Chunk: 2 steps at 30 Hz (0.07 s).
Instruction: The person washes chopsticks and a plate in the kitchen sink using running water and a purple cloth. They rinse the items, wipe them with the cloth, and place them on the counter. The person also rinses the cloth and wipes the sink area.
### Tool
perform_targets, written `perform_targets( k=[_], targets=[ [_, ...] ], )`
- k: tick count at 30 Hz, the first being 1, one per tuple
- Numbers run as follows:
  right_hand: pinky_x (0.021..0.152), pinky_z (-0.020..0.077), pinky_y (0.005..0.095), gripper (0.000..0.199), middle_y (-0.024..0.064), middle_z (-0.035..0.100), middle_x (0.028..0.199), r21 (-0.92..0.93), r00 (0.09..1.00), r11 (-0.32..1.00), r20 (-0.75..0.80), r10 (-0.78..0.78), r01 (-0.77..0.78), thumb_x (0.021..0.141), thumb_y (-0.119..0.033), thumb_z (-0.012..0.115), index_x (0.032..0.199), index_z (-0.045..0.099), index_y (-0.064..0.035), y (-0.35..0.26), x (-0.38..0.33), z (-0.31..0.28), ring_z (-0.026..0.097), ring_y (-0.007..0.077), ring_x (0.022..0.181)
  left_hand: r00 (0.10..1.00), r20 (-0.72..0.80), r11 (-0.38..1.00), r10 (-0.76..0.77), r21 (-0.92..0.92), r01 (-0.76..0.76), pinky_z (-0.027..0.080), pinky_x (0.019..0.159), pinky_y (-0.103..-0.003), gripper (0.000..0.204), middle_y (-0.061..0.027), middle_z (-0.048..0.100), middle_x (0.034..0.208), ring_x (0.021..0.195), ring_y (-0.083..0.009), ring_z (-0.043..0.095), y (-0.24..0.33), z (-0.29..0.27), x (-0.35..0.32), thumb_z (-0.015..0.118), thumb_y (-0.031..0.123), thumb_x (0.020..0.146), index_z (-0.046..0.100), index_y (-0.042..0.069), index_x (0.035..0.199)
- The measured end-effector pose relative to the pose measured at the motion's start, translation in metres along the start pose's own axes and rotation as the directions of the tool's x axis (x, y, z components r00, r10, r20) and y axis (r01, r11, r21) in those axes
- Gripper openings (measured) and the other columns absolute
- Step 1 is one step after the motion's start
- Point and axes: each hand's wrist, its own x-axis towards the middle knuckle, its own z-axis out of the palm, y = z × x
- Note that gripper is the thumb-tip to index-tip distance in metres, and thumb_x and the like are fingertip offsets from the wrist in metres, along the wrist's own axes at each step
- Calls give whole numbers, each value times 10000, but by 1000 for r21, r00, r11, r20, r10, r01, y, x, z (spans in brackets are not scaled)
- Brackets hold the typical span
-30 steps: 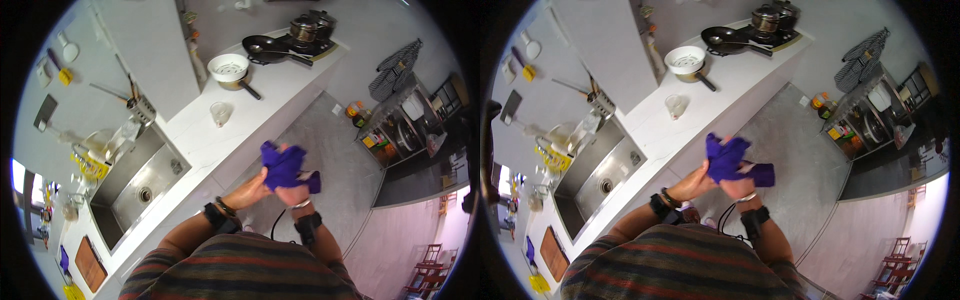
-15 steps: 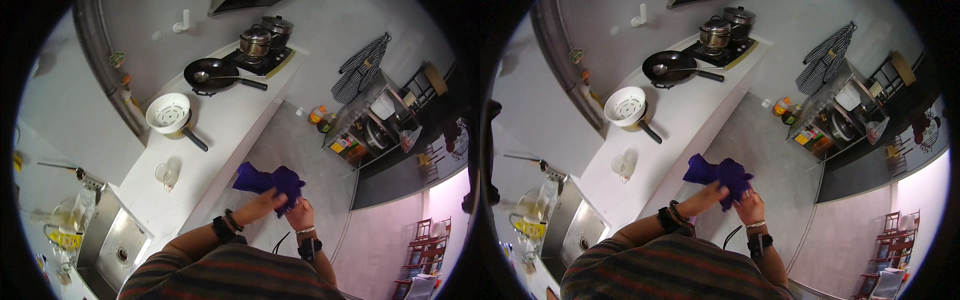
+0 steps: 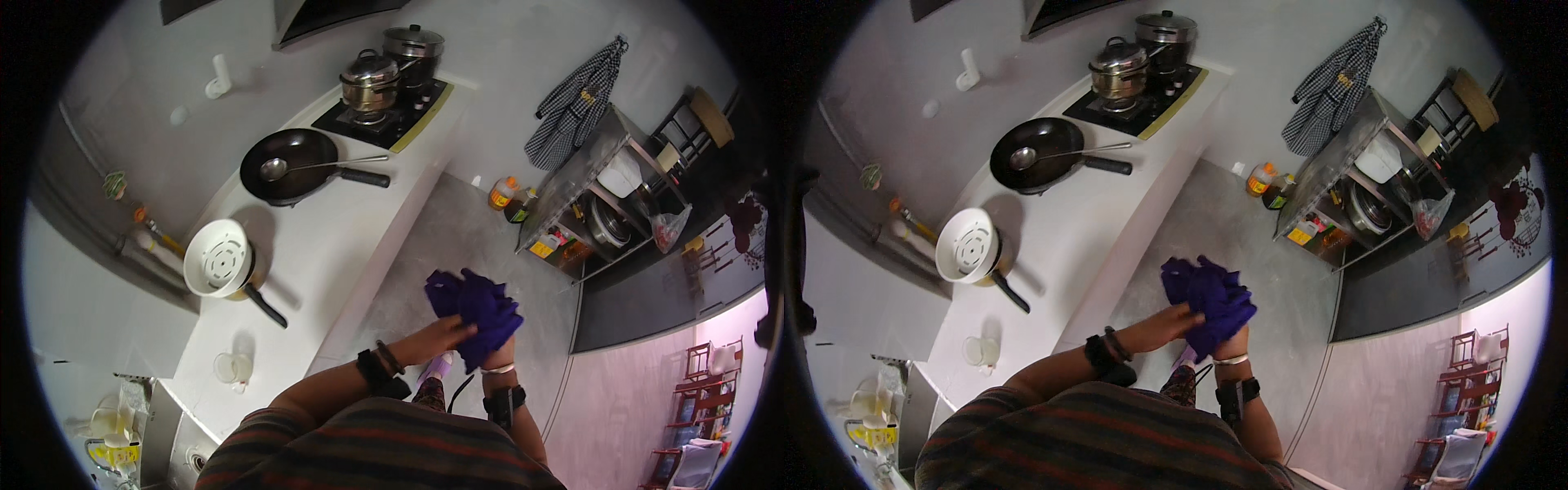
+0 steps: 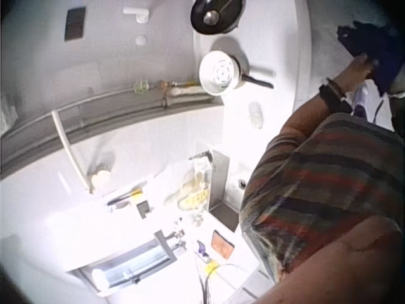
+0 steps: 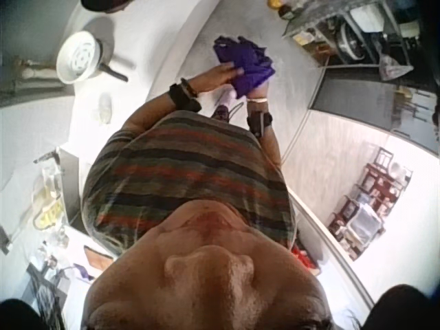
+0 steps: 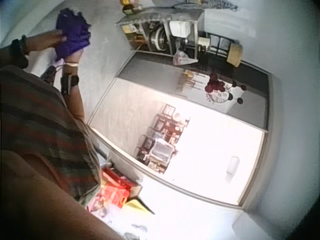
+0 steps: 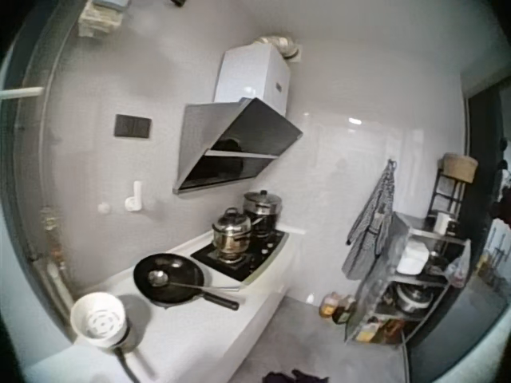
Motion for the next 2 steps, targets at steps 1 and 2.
perform_targets(
  k=[1,2],
  targets=[
    [906,464,331,322,75,589,1177,279,989,954,-68,133,-109,982,-202,437,1239,519,-26,28,2,-12,574,231,1033,995,100,820,25,567,-77,457,944,-366,456,-92,517,1309,1164,-198,526,11,-7,17,539,326,957,451,105,1347],
    [906,464,331,322,75,589,1177,235,977,962,-128,173,-140,982,-202,437,1239,519,-26,42,-32,-26,574,231,1033,970,133,672,203,701,-237,458,943,-372,448,-101,524,1302,1155,-214,533,18,-6,30,546,310,953,456,112,1344]
  ],
)
